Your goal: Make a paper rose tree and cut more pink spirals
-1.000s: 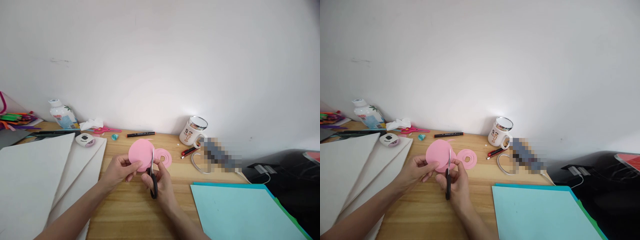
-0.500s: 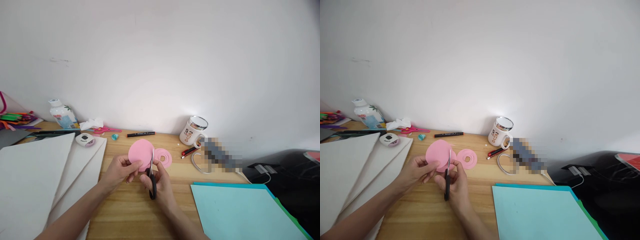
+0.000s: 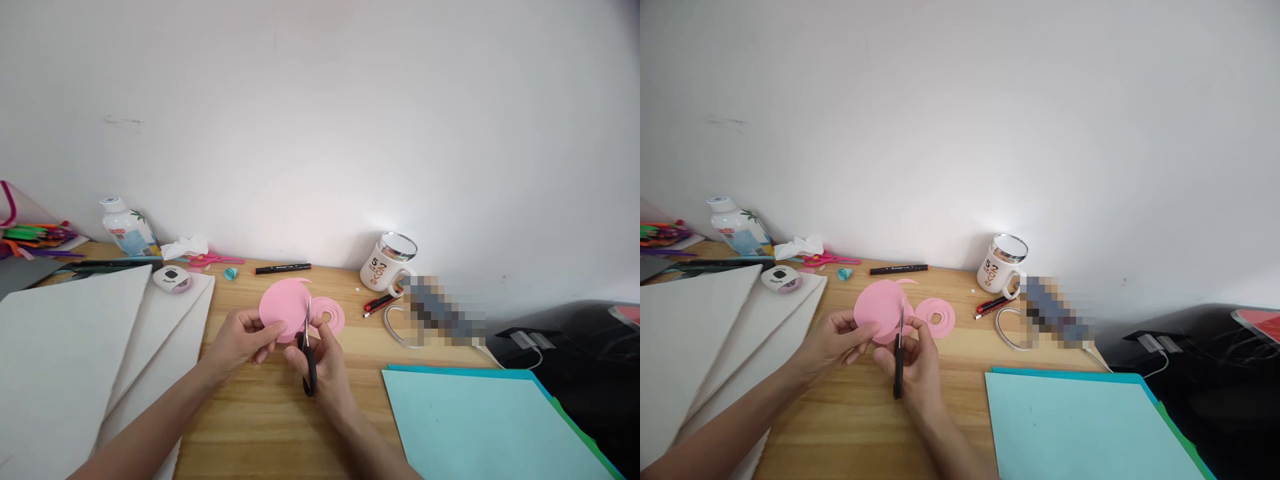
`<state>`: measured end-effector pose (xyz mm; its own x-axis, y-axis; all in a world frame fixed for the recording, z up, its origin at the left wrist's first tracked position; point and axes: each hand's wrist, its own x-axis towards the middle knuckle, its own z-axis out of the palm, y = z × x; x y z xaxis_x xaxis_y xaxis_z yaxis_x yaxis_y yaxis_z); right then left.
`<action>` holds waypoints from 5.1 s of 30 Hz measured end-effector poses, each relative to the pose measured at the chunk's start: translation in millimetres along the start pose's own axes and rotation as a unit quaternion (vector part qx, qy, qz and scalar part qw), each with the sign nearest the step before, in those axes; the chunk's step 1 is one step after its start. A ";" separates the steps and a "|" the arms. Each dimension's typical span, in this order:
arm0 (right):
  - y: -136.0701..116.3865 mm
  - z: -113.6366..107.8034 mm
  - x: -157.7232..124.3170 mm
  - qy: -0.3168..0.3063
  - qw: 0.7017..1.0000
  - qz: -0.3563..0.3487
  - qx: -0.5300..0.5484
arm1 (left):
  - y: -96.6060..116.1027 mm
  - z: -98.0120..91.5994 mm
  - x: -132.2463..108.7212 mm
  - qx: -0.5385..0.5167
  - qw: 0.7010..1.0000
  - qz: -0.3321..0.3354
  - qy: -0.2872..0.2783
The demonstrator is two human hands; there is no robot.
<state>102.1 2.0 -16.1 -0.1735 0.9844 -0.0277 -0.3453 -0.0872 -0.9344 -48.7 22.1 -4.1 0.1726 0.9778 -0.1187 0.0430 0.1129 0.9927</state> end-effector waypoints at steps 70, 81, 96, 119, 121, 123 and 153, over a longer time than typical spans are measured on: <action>14.1 -3.9 1.1 -0.041 0.999 -0.020 -0.021 | 8.8 3.5 -0.9 -0.040 0.999 -0.019 0.028; 10.6 -2.2 0.1 -0.033 0.999 -0.017 -0.002 | 6.5 2.5 -1.9 -0.026 0.999 -0.019 0.026; 12.0 -3.0 0.1 -0.032 0.999 -0.015 -0.026 | 5.8 0.0 0.0 -0.020 1.000 -0.003 0.016; 6.1 -2.8 2.0 -0.020 1.000 -0.012 0.007 | 1.9 -0.8 -0.1 0.023 1.000 0.003 0.002; 5.4 -2.5 1.6 -0.017 1.000 -0.014 0.001 | 1.0 -1.1 0.1 0.024 1.000 0.004 0.004; 5.1 -2.5 1.2 -0.014 1.000 -0.014 -0.008 | 0.4 -1.5 0.2 0.022 1.000 0.005 0.006; 12.4 -3.8 1.0 -0.039 0.999 -0.006 -0.023 | 4.1 0.5 0.1 -0.042 0.999 -0.007 -0.013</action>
<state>101.1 2.5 -29.0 -0.2410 0.9705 0.0096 -0.3060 -0.0666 -0.9497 -48.0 22.6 -0.1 0.1973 0.9713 -0.1329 -0.0376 0.1430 0.9890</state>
